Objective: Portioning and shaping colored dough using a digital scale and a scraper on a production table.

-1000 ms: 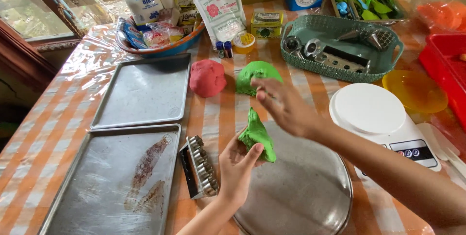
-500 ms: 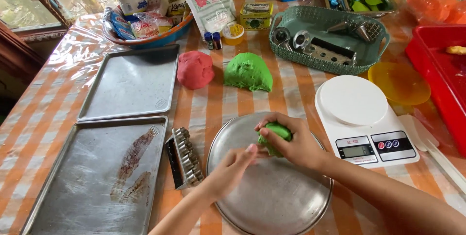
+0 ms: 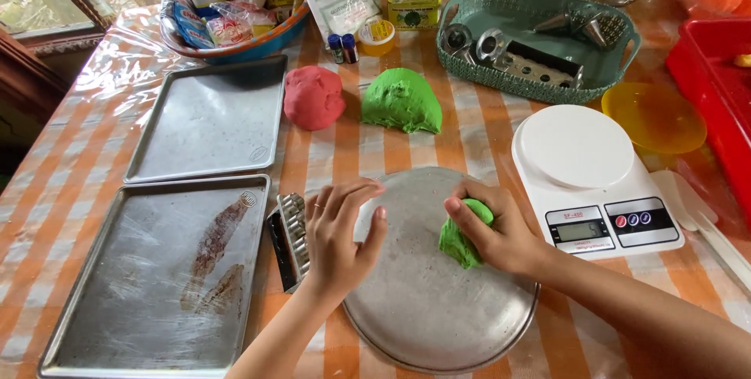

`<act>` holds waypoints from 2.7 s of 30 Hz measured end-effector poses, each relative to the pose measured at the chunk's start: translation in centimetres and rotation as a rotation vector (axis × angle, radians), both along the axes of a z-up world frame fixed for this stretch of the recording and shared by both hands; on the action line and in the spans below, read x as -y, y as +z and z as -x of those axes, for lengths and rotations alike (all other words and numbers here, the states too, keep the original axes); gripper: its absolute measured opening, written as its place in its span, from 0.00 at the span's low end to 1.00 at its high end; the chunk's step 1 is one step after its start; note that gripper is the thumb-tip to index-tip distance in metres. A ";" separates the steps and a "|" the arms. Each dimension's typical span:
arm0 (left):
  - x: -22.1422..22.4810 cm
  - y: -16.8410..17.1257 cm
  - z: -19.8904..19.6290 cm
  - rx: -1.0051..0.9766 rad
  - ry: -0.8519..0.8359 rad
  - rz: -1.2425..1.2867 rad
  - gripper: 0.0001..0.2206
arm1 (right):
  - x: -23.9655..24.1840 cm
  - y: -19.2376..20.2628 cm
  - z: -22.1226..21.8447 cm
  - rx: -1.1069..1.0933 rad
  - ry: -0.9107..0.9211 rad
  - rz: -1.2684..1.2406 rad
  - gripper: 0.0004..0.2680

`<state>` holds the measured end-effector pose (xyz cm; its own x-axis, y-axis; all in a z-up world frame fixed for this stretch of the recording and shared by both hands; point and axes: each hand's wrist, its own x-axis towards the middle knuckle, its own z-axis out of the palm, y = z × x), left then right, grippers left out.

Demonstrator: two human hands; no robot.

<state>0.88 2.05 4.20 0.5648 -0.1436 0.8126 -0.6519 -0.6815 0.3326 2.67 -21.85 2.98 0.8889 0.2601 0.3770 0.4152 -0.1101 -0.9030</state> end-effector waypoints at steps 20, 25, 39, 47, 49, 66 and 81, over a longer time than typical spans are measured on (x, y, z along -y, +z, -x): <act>2.8 -1.5 2.9 -0.613 -0.334 0.266 0.15 | 0.3 5.5 1.0 -0.085 0.204 0.395 0.12; 2.9 -1.5 3.0 -0.627 -0.363 0.277 0.10 | 0.9 4.9 1.0 -0.089 0.209 0.287 0.10; 2.8 -2.7 2.6 -0.439 -0.374 0.142 0.11 | 1.1 4.5 0.9 0.260 0.249 0.526 0.13; 2.6 -2.4 2.6 -0.534 -0.357 0.214 0.11 | 1.3 5.8 0.6 0.241 0.313 0.535 0.13; 2.6 -2.2 2.5 -0.544 -0.338 0.208 0.11 | 1.5 5.6 0.6 0.255 0.305 0.537 0.13; 2.1 0.3 2.2 -0.778 -0.463 0.255 0.16 | 1.5 7.7 0.1 -0.042 0.393 0.518 0.06; 0.2 -1.0 1.0 -0.557 -0.238 -0.285 0.20 | 3.6 6.4 -1.4 -0.164 0.392 1.136 0.14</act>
<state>-0.16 1.84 3.17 0.8156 -0.4816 0.3208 -0.5780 -0.6516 0.4913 4.07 -25.44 9.41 0.6915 0.6316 -0.3507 0.4879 -0.7663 -0.4180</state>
